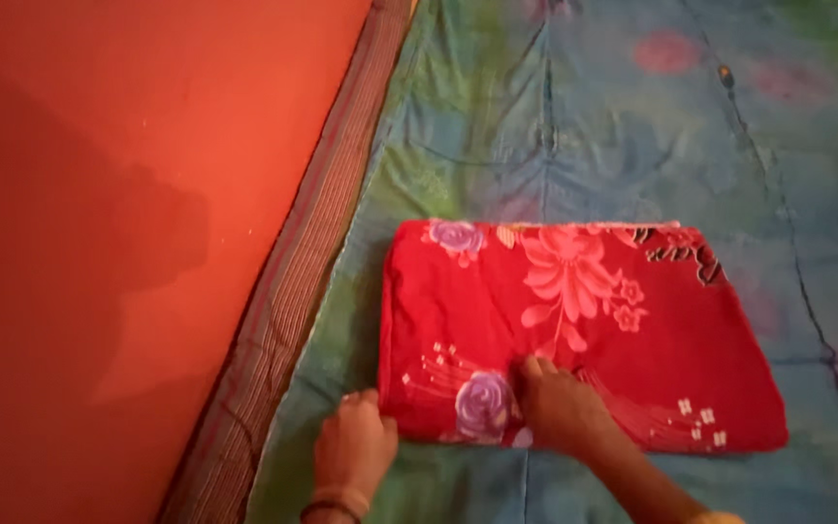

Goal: The person folds a red floral-patterned cloth on a bed, then picks up a patterned scarf, shakes it out, and places it on the bed. The person does not change the bed linens or replace any sheets or pillowcases.

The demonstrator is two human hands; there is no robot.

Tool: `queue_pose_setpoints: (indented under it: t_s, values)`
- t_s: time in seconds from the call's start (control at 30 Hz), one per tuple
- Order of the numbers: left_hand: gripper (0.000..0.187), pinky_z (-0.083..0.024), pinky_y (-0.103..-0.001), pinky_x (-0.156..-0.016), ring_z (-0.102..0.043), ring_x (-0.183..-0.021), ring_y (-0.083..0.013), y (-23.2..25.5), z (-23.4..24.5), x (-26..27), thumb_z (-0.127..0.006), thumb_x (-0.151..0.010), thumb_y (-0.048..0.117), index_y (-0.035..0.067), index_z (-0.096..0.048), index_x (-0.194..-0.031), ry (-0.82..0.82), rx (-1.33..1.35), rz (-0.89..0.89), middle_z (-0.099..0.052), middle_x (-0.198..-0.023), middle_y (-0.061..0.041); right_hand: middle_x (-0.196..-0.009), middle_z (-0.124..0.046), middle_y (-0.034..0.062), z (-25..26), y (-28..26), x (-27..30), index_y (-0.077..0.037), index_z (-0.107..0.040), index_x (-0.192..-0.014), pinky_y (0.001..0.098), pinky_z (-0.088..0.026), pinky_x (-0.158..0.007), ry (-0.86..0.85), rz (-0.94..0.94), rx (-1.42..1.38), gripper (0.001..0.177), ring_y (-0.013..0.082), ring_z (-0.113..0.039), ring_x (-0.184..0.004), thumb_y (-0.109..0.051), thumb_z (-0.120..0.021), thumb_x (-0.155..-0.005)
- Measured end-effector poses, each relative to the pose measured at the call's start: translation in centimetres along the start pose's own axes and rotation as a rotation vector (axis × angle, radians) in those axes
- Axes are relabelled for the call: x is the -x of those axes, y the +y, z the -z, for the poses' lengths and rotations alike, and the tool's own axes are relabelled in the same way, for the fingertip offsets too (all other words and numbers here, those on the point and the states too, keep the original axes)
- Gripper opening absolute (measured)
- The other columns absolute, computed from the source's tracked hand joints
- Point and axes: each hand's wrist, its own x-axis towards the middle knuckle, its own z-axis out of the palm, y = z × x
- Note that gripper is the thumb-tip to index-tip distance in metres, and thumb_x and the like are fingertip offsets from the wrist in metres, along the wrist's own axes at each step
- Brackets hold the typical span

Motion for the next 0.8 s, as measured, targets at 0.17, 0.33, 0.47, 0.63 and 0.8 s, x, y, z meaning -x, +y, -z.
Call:
queue_pose_setpoints:
  t_s: [0.17,0.33,0.47,0.63,0.8]
  values:
    - [0.022,-0.061,-0.040,-0.063,-0.076,-0.068,-0.0290,-2.3,-0.6,-1.0,-0.050,-0.091,0.008,0.000,-0.068,-0.101,-0.202,1.158,0.453,-0.077,-0.083,-0.012,-0.125,-0.062,0.0190,-0.9,1.3,-1.7,-0.011,-0.050,-0.121,0.0526,-0.052,-0.092,-0.034,0.017,-0.073,0.033,0.0415,-0.063,-0.114,-0.029,-0.053,-0.094]
    - [0.016,-0.043,-0.035,-0.053,-0.056,-0.056,-0.0187,-5.1,-0.2,0.4,-0.063,-0.088,0.006,-0.001,-0.075,-0.095,0.089,0.907,-0.030,-0.064,-0.068,-0.014,-0.130,-0.062,0.0186,-1.6,2.0,-2.3,-0.011,-0.052,-0.120,0.0536,-0.048,-0.097,-0.025,-0.043,-0.179,0.034,0.0416,-0.061,-0.120,-0.035,-0.047,-0.097]
    - [0.016,-0.053,-0.038,-0.062,-0.069,-0.065,-0.0275,-7.8,0.6,0.3,-0.072,-0.078,0.009,0.003,-0.074,-0.093,0.271,0.511,-0.075,-0.070,-0.075,-0.011,-0.131,-0.061,0.0193,-1.4,1.8,-2.1,-0.011,-0.050,-0.124,0.0544,-0.047,-0.099,-0.074,-0.066,-0.189,0.037,0.0425,-0.060,-0.121,-0.038,-0.042,-0.100]
    - [0.018,-0.051,-0.044,-0.080,-0.064,-0.089,-0.0337,-7.5,-1.8,0.5,-0.070,-0.077,0.010,0.005,-0.067,-0.094,0.547,0.329,-0.081,-0.066,-0.096,-0.013,-0.134,-0.058,0.0189,-1.3,1.7,-2.1,-0.011,-0.049,-0.124,0.0550,-0.047,-0.099,-0.090,-0.077,-0.195,0.039,0.0426,-0.059,-0.121,-0.039,-0.045,-0.098]
    - [0.019,-0.052,-0.042,-0.083,-0.066,-0.089,-0.0307,-5.5,-1.7,0.6,-0.066,-0.098,0.022,0.004,-0.062,-0.100,0.639,0.607,0.273,-0.067,-0.097,-0.014,-0.129,-0.061,0.0225,-0.6,1.5,-2.3,-0.007,-0.050,-0.121,0.0541,-0.048,-0.099,-0.107,-0.036,-0.213,0.038,0.0439,-0.061,-0.119,-0.038,-0.043,-0.100]
